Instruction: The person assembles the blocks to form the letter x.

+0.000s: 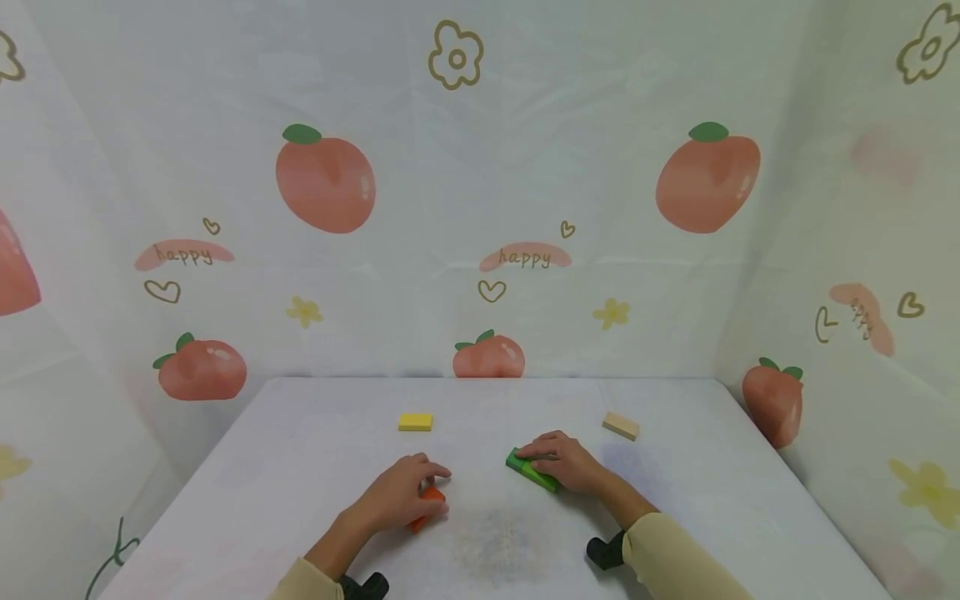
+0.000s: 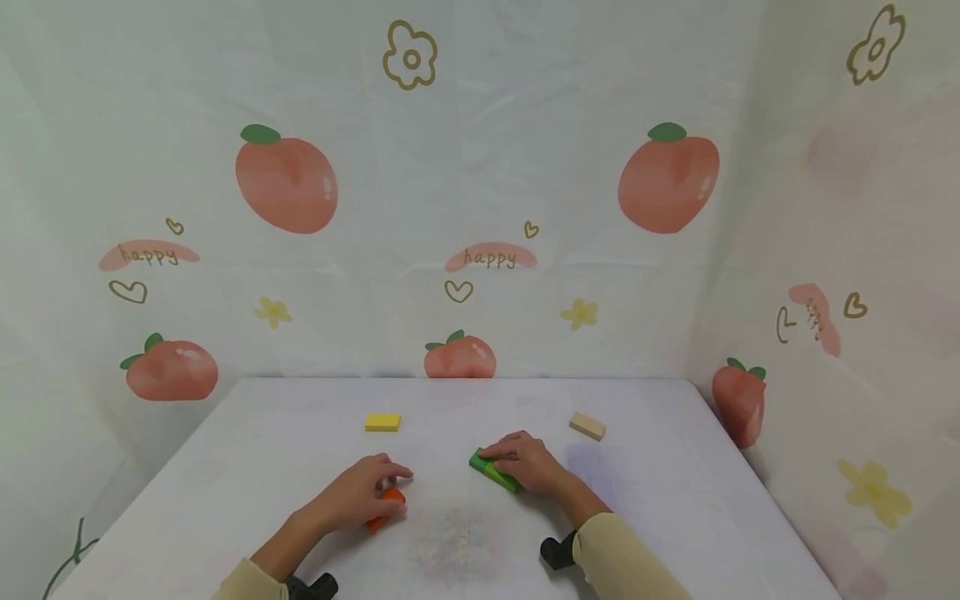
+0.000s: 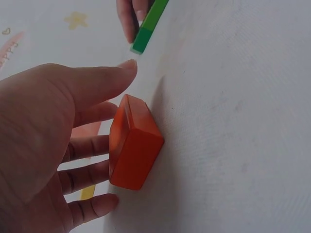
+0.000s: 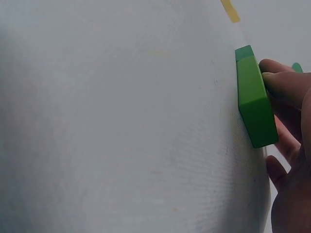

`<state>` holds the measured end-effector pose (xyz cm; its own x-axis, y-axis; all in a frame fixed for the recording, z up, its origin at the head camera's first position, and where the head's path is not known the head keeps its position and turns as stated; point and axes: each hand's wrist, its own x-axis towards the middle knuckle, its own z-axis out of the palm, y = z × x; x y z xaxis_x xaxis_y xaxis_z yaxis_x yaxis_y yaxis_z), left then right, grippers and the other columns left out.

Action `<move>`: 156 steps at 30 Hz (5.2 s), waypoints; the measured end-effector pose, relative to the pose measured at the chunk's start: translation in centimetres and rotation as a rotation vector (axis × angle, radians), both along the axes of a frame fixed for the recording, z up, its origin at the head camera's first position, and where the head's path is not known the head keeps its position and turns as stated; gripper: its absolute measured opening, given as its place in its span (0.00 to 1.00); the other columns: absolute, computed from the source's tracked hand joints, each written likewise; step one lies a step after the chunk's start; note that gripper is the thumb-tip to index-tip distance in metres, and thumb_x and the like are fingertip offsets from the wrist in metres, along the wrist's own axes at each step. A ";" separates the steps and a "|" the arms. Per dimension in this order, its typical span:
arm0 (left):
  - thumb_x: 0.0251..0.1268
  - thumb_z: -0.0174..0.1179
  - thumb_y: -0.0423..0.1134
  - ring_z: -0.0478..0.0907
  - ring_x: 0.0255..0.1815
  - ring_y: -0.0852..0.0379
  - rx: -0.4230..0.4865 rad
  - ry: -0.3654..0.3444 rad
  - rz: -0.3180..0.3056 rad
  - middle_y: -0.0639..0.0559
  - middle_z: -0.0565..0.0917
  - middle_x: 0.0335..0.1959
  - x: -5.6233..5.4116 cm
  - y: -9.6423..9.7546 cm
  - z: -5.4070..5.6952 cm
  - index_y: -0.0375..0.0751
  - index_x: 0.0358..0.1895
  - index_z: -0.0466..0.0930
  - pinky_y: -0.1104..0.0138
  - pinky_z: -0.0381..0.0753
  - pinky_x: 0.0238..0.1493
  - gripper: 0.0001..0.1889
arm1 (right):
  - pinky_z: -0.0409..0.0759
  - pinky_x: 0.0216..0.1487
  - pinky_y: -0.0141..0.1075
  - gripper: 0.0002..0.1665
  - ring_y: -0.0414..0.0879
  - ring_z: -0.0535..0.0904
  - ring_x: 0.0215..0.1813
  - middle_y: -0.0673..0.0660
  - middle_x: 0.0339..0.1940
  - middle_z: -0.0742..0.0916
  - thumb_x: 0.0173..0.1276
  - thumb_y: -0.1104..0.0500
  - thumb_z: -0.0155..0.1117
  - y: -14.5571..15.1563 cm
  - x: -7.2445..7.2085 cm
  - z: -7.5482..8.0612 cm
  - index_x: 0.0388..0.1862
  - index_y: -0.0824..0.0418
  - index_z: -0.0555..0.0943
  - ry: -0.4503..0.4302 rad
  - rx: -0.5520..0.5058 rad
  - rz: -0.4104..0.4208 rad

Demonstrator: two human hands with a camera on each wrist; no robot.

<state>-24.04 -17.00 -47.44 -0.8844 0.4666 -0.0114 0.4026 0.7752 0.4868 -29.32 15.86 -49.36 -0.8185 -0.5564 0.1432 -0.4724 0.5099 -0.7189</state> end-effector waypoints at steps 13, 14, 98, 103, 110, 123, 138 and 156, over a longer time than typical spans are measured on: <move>0.50 0.72 0.57 0.67 0.37 0.59 -0.058 -0.005 0.047 0.59 0.73 0.38 0.7 0.3 0.0 0.52 0.52 0.84 0.68 0.71 0.34 0.26 | 0.70 0.53 0.51 0.16 0.55 0.72 0.58 0.56 0.54 0.79 0.70 0.63 0.59 0.0 0.0 -0.1 0.52 0.51 0.86 -0.005 0.010 -0.010; 0.50 0.72 0.57 0.66 0.37 0.59 -0.064 -0.003 0.048 0.59 0.73 0.38 0.7 0.3 0.0 0.52 0.52 0.84 0.68 0.71 0.33 0.26 | 0.70 0.53 0.51 0.16 0.55 0.72 0.58 0.56 0.54 0.80 0.70 0.63 0.59 0.0 0.0 -0.1 0.52 0.51 0.86 -0.002 0.010 -0.009; 0.57 0.68 0.38 0.69 0.37 0.61 -0.007 0.013 -0.066 0.62 0.74 0.36 -0.8 2.1 2.1 0.45 0.55 0.83 0.68 0.74 0.40 0.21 | 0.69 0.56 0.55 0.16 0.57 0.71 0.60 0.57 0.55 0.81 0.71 0.61 0.59 -0.1 -0.1 0.1 0.53 0.53 0.86 0.011 0.031 -0.001; 0.57 0.67 0.38 0.70 0.39 0.61 0.014 0.057 -0.067 0.61 0.75 0.38 -1.0 2.4 1.8 0.44 0.56 0.82 0.67 0.75 0.41 0.21 | 0.70 0.55 0.54 0.16 0.56 0.72 0.59 0.56 0.55 0.81 0.71 0.62 0.59 -0.1 0.0 0.1 0.53 0.52 0.86 -0.004 0.038 -0.012; 0.58 0.67 0.39 0.71 0.41 0.60 0.059 0.109 -0.045 0.59 0.76 0.41 -1.0 3.0 1.2 0.44 0.57 0.82 0.65 0.77 0.45 0.22 | 0.70 0.55 0.54 0.16 0.55 0.71 0.59 0.56 0.55 0.80 0.71 0.62 0.59 -0.2 0.0 0.2 0.53 0.49 0.86 -0.031 0.049 -0.031; 0.59 0.68 0.39 0.71 0.40 0.60 0.112 0.139 -0.018 0.59 0.77 0.40 -1.2 3.6 0.6 0.42 0.58 0.81 0.65 0.78 0.45 0.22 | 0.70 0.56 0.56 0.16 0.55 0.71 0.60 0.56 0.56 0.80 0.71 0.61 0.59 -0.4 0.2 0.4 0.53 0.49 0.86 -0.048 0.060 -0.045; 0.58 0.69 0.39 0.72 0.39 0.59 0.137 0.128 0.039 0.58 0.77 0.40 -1.5 5.2 0.3 0.42 0.57 0.81 0.65 0.78 0.44 0.22 | 0.71 0.55 0.53 0.16 0.54 0.71 0.58 0.55 0.54 0.80 0.71 0.61 0.59 -0.3 0.1 0.2 0.53 0.48 0.86 -0.041 0.055 -0.025; 0.56 0.70 0.39 0.73 0.39 0.59 0.164 0.073 0.101 0.57 0.78 0.40 -1.9 7.5 -0.5 0.41 0.55 0.82 0.65 0.78 0.44 0.22 | 0.71 0.54 0.53 0.16 0.53 0.72 0.58 0.54 0.54 0.80 0.71 0.61 0.59 -0.2 0.0 0.1 0.53 0.48 0.86 -0.024 0.064 -0.042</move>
<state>-25.97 -9.52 -47.89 -0.9225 0.3660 0.1229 0.3657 0.7262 0.5822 -29.32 15.61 -49.22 -0.8442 -0.5287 0.0886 -0.4328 0.5746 -0.6946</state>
